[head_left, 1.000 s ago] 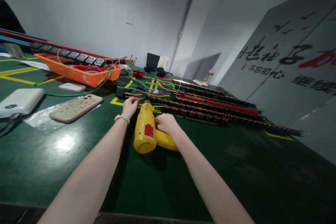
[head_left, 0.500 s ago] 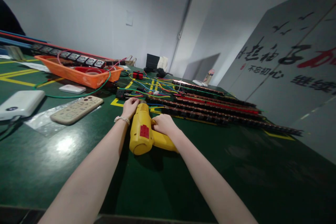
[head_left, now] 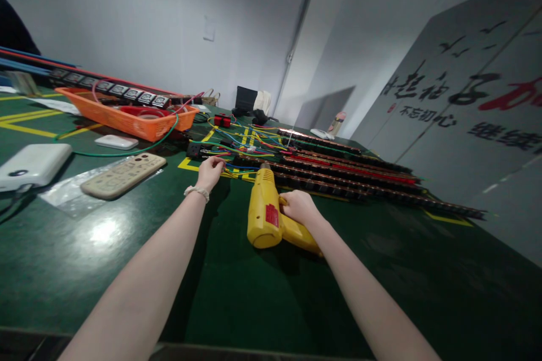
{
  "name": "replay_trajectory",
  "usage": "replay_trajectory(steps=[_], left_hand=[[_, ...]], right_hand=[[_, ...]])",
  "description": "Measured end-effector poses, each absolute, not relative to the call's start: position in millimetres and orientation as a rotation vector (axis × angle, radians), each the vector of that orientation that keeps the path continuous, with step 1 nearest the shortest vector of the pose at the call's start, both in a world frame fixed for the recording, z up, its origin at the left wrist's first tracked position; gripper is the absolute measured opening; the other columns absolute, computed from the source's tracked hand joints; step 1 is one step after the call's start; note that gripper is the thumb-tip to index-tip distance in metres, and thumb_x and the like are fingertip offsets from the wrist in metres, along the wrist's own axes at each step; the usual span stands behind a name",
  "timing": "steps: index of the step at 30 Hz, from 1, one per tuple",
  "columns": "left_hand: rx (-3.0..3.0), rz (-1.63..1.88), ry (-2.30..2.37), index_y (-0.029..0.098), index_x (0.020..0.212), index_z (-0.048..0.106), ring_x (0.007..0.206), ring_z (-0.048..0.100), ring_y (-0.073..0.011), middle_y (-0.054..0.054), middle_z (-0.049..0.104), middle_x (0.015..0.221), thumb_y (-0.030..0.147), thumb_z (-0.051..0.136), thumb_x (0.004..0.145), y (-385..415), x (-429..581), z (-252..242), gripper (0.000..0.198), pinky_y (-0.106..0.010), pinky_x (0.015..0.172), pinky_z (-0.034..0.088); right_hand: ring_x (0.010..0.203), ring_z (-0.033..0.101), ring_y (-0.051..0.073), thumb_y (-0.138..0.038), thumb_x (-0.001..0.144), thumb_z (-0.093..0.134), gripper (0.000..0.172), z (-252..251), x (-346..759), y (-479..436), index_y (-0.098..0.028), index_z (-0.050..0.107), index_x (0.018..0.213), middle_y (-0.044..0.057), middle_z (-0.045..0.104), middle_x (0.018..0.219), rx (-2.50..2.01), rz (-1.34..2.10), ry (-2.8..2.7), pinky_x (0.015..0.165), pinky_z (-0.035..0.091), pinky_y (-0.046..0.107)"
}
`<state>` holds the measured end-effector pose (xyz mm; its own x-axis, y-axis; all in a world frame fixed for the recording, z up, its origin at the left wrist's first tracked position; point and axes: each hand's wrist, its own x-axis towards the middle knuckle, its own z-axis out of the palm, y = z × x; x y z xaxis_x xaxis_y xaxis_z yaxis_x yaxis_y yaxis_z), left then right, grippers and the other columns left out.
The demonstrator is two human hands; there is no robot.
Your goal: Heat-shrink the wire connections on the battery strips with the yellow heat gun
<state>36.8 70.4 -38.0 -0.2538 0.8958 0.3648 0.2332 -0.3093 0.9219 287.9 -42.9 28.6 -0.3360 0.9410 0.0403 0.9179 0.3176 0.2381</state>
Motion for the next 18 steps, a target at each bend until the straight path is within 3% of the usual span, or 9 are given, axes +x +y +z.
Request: replay_trajectory(steps=[9,18], left_hand=[[1.521,1.601,1.483,0.012,0.085,0.062,0.075,0.059,-0.0165,-0.008,0.065,0.081,0.027,0.052,0.071,77,36,-44,0.023,-0.027,0.07,0.045],[1.55,1.578,1.479,0.011,0.083,0.062,0.07,0.059,-0.0175,-0.009,0.064,0.078,0.028,0.051,0.071,76,35,-45,0.024,-0.028,0.067,0.046]], right_hand=[[0.083,0.061,0.021,-0.028,0.078,0.044,0.026,29,283,-42,-0.02,0.065,0.089,0.007,0.067,0.088,1.716,0.37,2.441,0.07,0.04,0.027],[0.083,0.061,0.021,-0.031,0.075,0.047,0.025,24,241,-32,-0.019,0.066,0.087,0.008,0.067,0.089,1.608,0.329,2.538,0.068,0.042,0.027]])
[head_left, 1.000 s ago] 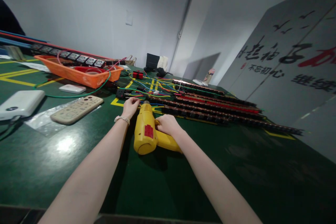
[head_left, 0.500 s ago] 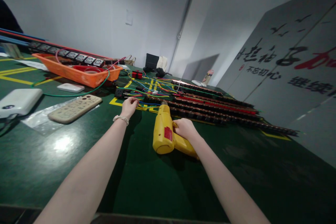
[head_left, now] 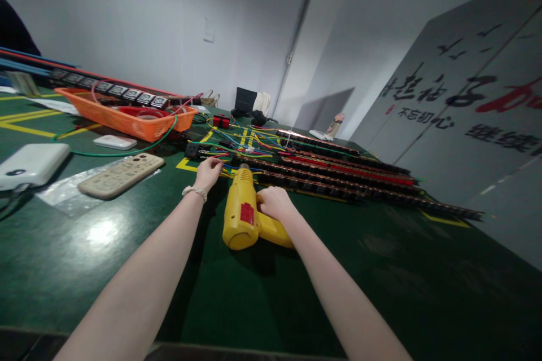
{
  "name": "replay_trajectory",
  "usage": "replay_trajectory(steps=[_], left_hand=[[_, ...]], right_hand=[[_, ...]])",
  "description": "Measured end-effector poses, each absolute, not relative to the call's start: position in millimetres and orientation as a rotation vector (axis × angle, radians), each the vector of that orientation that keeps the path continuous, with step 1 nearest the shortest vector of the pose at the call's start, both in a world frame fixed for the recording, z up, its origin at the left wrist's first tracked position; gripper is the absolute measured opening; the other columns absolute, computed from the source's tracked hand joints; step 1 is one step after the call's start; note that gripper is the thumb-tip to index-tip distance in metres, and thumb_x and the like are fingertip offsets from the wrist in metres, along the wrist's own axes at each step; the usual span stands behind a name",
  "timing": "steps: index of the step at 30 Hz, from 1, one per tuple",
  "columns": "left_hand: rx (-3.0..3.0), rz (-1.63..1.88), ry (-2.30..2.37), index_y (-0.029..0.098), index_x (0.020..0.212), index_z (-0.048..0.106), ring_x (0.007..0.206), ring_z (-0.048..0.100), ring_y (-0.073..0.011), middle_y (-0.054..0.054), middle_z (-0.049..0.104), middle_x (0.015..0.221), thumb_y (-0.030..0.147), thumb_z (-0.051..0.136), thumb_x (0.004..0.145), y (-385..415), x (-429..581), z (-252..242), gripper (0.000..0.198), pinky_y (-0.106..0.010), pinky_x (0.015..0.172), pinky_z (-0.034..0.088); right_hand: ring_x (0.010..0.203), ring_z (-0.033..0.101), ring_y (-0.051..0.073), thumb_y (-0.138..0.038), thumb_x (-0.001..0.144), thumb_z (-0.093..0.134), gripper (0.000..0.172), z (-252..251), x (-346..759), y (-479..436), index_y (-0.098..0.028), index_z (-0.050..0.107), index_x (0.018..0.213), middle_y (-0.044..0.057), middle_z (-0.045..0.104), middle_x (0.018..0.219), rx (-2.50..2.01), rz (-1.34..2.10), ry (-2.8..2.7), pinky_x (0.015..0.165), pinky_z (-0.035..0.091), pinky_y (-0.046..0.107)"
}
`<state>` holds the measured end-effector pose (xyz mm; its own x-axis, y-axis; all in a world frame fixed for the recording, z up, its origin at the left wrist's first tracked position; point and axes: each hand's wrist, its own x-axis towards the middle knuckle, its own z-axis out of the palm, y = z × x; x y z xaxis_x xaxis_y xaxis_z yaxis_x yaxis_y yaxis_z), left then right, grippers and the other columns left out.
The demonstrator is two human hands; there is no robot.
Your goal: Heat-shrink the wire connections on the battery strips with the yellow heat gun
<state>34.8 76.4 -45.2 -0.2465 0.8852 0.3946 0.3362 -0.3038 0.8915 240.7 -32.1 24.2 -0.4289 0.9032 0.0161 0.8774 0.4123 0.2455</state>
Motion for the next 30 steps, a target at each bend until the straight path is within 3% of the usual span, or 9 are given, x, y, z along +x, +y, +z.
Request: replay_trajectory(steps=[12,30], left_hand=[[1.533,1.564,1.46,0.012,0.08,0.065,0.081,0.059,-0.0194,-0.009,0.066,0.085,0.024,0.045,0.071,79,29,-39,0.026,-0.03,0.079,0.044],[1.39,1.608,1.365,0.012,0.078,0.062,0.067,0.058,-0.0132,-0.007,0.064,0.081,0.019,0.045,0.07,78,34,-41,0.02,-0.024,0.065,0.047]], right_hand=[[0.09,0.059,0.021,-0.032,0.076,0.045,0.03,24,202,-21,-0.019,0.065,0.094,0.009,0.065,0.094,1.484,0.285,2.663,0.072,0.04,0.026],[0.081,0.06,0.019,-0.032,0.077,0.045,0.025,27,262,-38,-0.022,0.065,0.086,0.005,0.067,0.087,1.62,0.287,2.574,0.065,0.038,0.024]])
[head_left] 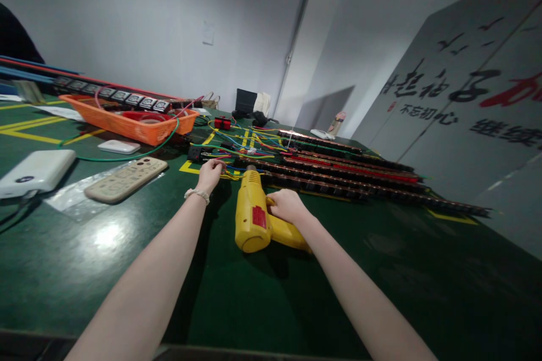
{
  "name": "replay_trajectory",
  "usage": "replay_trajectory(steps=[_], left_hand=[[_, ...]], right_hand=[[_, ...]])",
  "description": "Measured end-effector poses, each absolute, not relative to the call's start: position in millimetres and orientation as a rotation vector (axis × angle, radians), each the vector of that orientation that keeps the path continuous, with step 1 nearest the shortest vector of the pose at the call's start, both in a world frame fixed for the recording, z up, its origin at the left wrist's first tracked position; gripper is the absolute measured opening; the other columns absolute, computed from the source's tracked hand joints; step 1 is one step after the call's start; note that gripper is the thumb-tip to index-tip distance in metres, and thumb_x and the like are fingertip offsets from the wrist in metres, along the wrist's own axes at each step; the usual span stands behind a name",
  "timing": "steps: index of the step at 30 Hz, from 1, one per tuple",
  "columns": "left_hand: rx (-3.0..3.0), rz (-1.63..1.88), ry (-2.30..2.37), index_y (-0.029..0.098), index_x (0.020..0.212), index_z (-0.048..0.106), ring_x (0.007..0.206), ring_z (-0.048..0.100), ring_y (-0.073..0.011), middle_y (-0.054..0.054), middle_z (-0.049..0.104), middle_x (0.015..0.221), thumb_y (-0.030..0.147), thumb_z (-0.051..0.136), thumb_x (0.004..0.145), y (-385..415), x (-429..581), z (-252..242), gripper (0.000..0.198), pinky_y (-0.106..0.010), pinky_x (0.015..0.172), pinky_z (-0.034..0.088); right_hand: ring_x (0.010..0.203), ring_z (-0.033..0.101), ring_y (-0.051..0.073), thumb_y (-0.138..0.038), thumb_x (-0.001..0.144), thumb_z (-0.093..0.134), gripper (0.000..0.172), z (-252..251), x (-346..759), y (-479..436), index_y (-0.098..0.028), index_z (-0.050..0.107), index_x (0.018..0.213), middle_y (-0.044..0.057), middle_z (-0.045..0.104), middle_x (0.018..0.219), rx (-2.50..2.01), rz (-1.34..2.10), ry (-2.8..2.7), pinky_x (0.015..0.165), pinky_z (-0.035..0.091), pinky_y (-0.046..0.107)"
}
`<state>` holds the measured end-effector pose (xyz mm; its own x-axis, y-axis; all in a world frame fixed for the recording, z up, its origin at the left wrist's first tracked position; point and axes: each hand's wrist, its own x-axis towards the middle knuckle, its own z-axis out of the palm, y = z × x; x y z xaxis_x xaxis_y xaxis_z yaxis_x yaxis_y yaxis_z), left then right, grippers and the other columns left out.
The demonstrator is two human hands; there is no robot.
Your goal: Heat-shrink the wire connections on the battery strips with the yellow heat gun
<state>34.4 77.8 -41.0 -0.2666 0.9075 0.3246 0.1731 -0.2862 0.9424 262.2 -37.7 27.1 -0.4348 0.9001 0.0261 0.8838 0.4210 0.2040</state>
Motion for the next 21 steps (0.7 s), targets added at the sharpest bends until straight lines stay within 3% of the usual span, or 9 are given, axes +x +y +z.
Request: replay_trajectory(steps=[10,16,21], left_hand=[[1.412,1.562,1.432,0.012,0.079,0.062,0.07,0.058,-0.0144,-0.007,0.064,0.082,0.019,0.045,0.07,73,34,-37,0.02,-0.025,0.067,0.047],[1.721,1.549,1.693,0.015,0.079,0.064,0.077,0.056,-0.0181,-0.005,0.062,0.079,0.023,0.046,0.072,71,33,-37,0.021,-0.031,0.077,0.044],[1.936,1.612,1.818,0.016,0.08,0.064,0.091,0.052,-0.021,-0.008,0.058,0.089,0.022,0.045,0.072,73,33,-36,0.021,-0.034,0.086,0.041]], right_hand=[[0.074,0.06,0.019,-0.027,0.076,0.045,0.022,29,317,-60,-0.022,0.065,0.084,0.004,0.067,0.08,1.728,0.279,2.487,0.06,0.036,0.024],[0.071,0.06,0.018,-0.026,0.077,0.045,0.02,33,326,-80,-0.02,0.064,0.079,0.004,0.066,0.075,1.661,0.236,2.52,0.058,0.035,0.024],[0.075,0.061,0.019,-0.02,0.075,0.045,0.019,38,323,-84,-0.019,0.063,0.081,0.005,0.067,0.078,1.598,0.266,2.539,0.064,0.037,0.026]])
